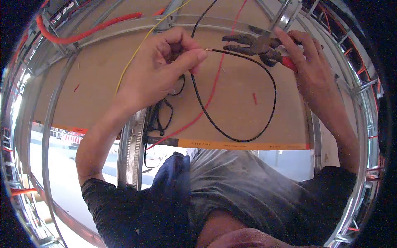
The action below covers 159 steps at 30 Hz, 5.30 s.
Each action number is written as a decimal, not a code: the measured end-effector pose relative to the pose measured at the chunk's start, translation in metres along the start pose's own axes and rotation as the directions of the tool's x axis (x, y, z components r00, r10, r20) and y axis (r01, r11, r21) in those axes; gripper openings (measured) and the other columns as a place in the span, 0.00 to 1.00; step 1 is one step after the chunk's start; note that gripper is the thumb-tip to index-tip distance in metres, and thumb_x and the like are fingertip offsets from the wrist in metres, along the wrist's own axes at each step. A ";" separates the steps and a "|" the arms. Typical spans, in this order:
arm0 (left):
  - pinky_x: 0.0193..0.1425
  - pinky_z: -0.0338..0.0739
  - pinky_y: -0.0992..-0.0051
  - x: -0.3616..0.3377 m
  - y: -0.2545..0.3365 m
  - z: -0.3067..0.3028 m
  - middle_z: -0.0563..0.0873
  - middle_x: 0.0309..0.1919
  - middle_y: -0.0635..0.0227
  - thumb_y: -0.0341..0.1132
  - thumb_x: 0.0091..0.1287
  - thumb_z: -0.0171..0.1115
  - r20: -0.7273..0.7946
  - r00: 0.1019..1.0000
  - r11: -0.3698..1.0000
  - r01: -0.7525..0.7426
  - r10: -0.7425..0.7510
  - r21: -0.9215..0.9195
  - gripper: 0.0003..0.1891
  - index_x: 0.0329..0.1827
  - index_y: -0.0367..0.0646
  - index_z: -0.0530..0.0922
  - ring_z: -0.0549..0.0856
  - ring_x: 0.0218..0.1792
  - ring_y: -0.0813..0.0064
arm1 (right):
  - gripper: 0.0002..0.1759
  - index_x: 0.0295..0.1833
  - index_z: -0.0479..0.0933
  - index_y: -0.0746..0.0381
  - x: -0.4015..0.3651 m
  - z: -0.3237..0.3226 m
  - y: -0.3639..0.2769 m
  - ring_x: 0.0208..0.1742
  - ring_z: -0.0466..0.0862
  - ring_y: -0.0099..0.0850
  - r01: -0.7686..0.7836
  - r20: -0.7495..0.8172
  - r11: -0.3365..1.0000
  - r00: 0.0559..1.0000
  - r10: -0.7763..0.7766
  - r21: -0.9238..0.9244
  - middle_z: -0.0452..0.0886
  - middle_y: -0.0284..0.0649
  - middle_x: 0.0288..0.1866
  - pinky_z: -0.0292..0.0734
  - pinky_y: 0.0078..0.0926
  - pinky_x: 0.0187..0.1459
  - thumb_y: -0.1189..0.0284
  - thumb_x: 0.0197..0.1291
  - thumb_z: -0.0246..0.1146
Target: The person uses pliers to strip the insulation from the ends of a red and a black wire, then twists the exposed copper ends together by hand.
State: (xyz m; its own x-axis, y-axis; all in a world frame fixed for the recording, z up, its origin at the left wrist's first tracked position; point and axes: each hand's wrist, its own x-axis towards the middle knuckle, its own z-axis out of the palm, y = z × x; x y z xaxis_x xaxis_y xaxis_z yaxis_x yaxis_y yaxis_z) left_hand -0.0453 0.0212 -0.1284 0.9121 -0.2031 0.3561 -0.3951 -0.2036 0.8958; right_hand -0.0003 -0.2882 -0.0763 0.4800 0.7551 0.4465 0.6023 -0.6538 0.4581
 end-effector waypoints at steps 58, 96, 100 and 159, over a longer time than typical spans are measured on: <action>0.33 0.70 0.86 -0.009 -0.002 -0.001 0.79 0.26 0.78 0.32 0.68 0.66 0.015 0.999 0.998 0.032 -0.031 -0.053 0.07 0.35 0.42 0.76 0.77 0.29 0.90 | 0.10 0.52 0.75 0.61 0.008 0.025 -0.015 0.37 0.78 0.36 -0.259 0.522 0.672 0.823 -0.222 0.694 0.79 0.39 0.32 0.69 0.33 0.47 0.68 0.70 0.57; 0.23 0.62 0.88 -0.003 -0.004 -0.001 0.79 0.23 0.78 0.35 0.68 0.66 0.041 0.993 0.987 0.115 -0.111 -0.116 0.07 0.37 0.44 0.77 0.73 0.22 0.93 | 0.16 0.50 0.75 0.63 0.001 0.028 -0.001 0.32 0.75 0.26 -0.228 0.447 0.558 0.845 -0.293 0.798 0.74 0.34 0.29 0.72 0.28 0.35 0.61 0.70 0.58; 0.22 0.61 0.88 -0.004 -0.009 -0.004 0.79 0.23 0.78 0.35 0.68 0.66 0.048 0.995 0.981 0.091 -0.084 -0.169 0.07 0.36 0.44 0.77 0.72 0.21 0.93 | 0.16 0.51 0.75 0.63 0.003 0.029 -0.003 0.33 0.76 0.24 -0.330 0.490 0.443 0.813 -0.315 0.834 0.77 0.33 0.31 0.72 0.28 0.35 0.61 0.71 0.57; 0.19 0.56 0.85 0.010 0.023 0.008 0.76 0.23 0.75 0.35 0.71 0.62 -0.160 0.984 0.921 0.008 -0.076 -0.389 0.07 0.40 0.41 0.75 0.64 0.17 0.92 | 0.33 0.68 0.68 0.52 0.038 0.058 -0.006 0.55 0.74 0.53 0.009 -0.346 0.950 0.932 0.105 0.312 0.73 0.49 0.56 0.71 0.47 0.58 0.84 0.55 0.58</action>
State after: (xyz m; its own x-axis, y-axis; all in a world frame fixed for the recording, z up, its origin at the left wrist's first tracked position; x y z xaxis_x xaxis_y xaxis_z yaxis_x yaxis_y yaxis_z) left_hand -0.0463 0.0071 -0.1068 0.9454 -0.0310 0.3246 -0.3139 0.1828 0.9317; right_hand 0.0510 -0.2532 -0.1066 0.2898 0.6185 0.7304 0.7753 -0.5992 0.1997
